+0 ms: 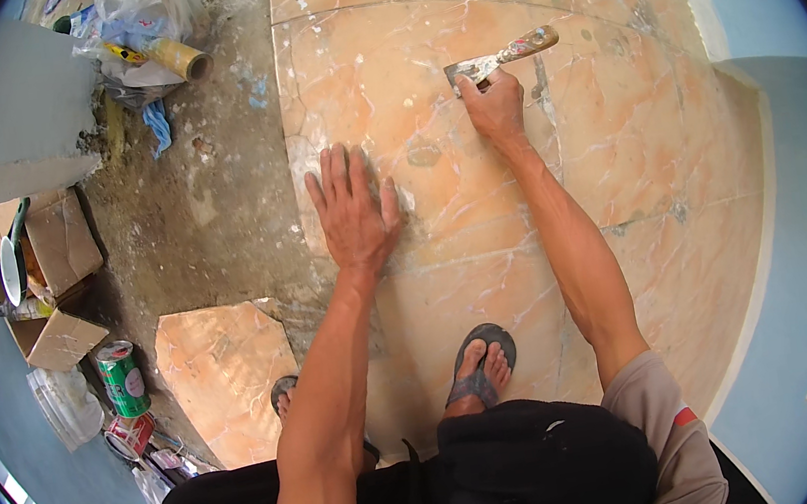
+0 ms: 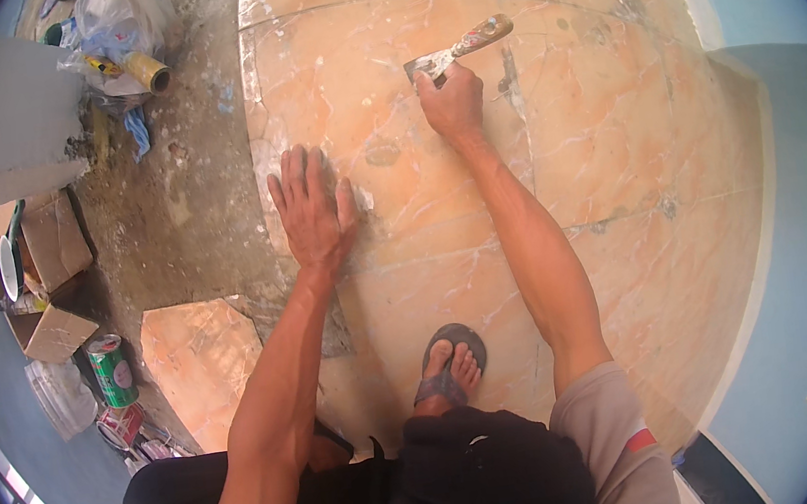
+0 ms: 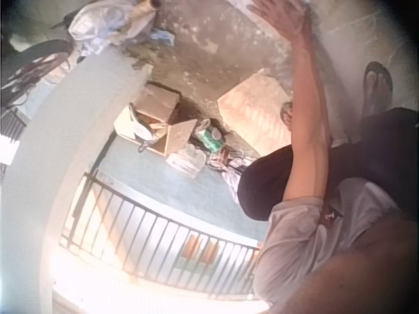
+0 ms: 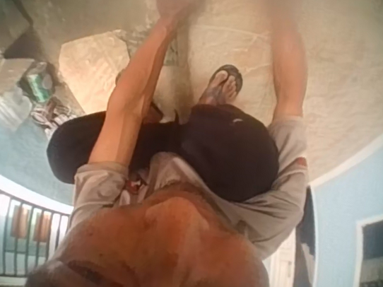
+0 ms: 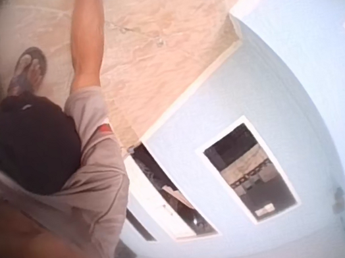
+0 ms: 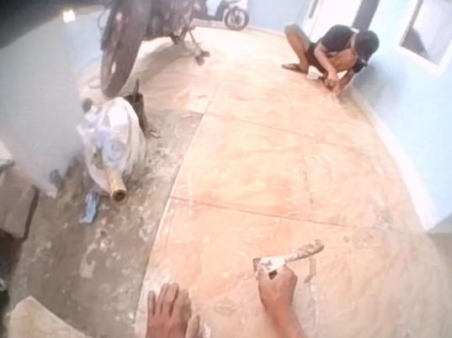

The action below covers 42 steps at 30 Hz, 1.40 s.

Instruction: The person kneels on a tiled floor and uses a putty knife to scrape and smooth grout between tile joints. They repeatedly press and scrape along the seams, occasionally wiping excess material with their hand. The work area includes scattered construction debris and a motorcycle in the background.

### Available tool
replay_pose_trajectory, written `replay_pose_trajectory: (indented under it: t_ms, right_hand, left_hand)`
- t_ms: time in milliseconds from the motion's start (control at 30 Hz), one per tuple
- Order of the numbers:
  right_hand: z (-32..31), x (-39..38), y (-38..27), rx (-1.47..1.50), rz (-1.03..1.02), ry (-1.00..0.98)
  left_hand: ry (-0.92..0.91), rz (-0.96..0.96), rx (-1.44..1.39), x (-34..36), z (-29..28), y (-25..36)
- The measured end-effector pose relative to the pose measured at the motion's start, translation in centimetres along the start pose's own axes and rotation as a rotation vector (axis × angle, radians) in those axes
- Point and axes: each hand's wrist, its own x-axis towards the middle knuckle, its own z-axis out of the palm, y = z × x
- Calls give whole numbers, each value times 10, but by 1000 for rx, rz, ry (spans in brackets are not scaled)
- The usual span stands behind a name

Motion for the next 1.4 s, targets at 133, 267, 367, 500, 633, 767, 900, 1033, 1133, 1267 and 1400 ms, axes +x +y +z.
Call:
replay_pose_trajectory:
  t_ms: [133, 267, 367, 500, 633, 767, 900, 1033, 1133, 1267, 1400]
  right_hand:
    - [0, 2, -9, 13, 63, 61]
    - [-4, 7, -5, -77, -11, 4]
    - [-8, 7, -9, -23, 74, 4]
    - [-11, -3, -2, -4, -40, -68]
    - [-15, -12, 7, 103, -21, -103]
    - [-20, -6, 3, 8, 40, -65]
    - [-13, -25, 9, 114, -96, -88]
    - [-24, 0, -1, -37, 60, -63]
    - [-14, -31, -2, 98, -22, -105]
    - [-22, -11, 0, 44, 35, -110]
    - [-14, -29, -3, 88, -21, -185]
  left_hand:
    - [0, 4, 4, 0, 0, -1]
    - [3, 6, 3, -1, 1, -1]
    - [-1, 1, 5, -1, 1, -2]
    - [4, 6, 22, -1, 0, -2]
    - [0, 0, -5, 0, -1, 0]
    - [8, 4, -5, -1, -1, -2]
    - [10, 10, -2, 1, 6, 0]
    - [8, 2, 0, -1, 0, -2]
    - [12, 2, -8, 0, 1, -2]
    - [-3, -5, -11, 0, -1, 0]
    - [-20, -10, 9, -1, 2, -5]
